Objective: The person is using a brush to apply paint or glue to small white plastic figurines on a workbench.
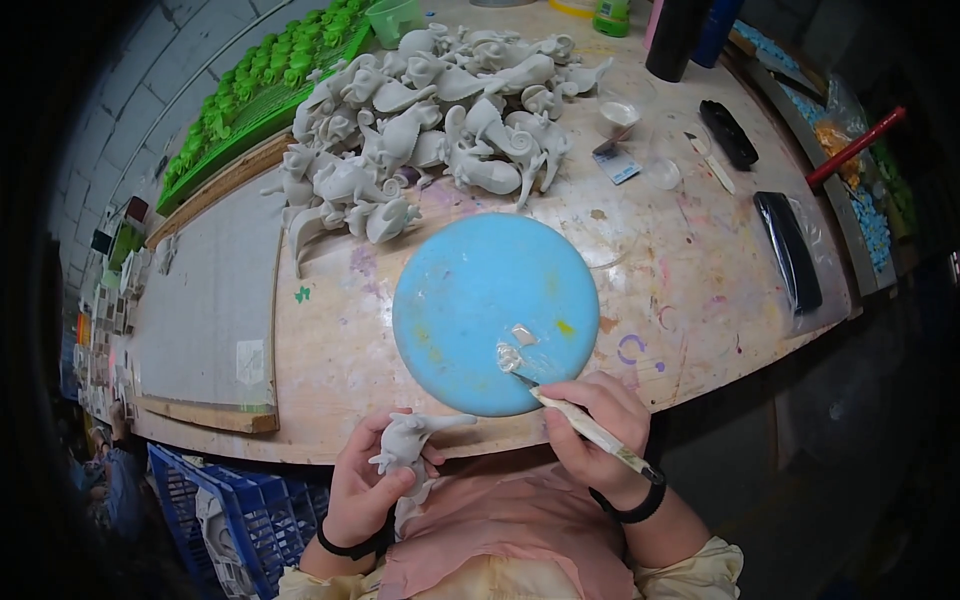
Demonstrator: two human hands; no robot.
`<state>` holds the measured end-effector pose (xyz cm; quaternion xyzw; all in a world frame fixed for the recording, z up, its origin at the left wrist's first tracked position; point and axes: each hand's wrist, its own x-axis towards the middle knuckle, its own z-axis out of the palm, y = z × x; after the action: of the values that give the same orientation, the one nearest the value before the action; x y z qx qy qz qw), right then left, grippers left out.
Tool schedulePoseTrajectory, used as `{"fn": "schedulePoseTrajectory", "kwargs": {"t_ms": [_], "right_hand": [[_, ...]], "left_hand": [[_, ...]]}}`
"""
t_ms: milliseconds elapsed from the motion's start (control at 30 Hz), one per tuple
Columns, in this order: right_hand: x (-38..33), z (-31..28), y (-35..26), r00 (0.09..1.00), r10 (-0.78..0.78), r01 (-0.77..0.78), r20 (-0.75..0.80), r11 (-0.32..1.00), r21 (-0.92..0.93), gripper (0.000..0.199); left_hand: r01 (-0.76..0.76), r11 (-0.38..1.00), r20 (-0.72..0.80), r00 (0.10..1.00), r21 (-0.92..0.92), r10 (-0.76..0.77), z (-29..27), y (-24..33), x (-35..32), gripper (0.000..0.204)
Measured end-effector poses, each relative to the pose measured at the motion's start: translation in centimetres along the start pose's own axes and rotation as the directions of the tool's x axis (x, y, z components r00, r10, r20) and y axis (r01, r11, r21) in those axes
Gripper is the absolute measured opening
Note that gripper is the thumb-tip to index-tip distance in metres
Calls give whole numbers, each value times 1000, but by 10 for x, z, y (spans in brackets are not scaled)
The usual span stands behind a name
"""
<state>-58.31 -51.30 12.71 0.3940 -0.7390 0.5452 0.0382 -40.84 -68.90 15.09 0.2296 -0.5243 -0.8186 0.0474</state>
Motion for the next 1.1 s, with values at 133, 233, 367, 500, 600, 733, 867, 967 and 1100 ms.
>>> {"fn": "schedulePoseTrajectory", "kwargs": {"t_ms": [133,233,367,500,600,733,867,967,1100], "right_hand": [[0,1,0,1000,16,-16,4,1000,-12,12],[2,0,-3,999,50,-51,16,998,21,11],[2,1,-3,997,66,-60,-40,987,146,10],[-9,6,-4,992,-109,123,-66,947,296,14],[-11,17,-16,977,-200,159,76,915,371,17],[-12,36,-21,964,-240,171,114,888,428,20],[-12,47,-22,949,-286,203,133,876,437,22],[-10,49,-22,947,-289,202,139,874,441,22],[-8,50,-23,945,-295,205,140,871,446,22]], "left_hand": [[-17,1000,66,998,-12,18,-3,-2,2,53],[-41,999,-39,998,30,42,3,-2,2,56],[-33,999,-76,997,8,33,1,1,-1,56],[-42,998,-33,999,-48,40,-2,-1,3,56],[-79,994,64,994,-77,84,-5,-6,4,56],[-92,993,65,993,-77,98,-3,-5,4,55],[-113,992,53,992,-56,116,-3,-7,4,56],[-102,994,18,995,-39,103,-1,-5,3,57],[-93,993,33,995,-67,95,-3,-6,3,58]]}}
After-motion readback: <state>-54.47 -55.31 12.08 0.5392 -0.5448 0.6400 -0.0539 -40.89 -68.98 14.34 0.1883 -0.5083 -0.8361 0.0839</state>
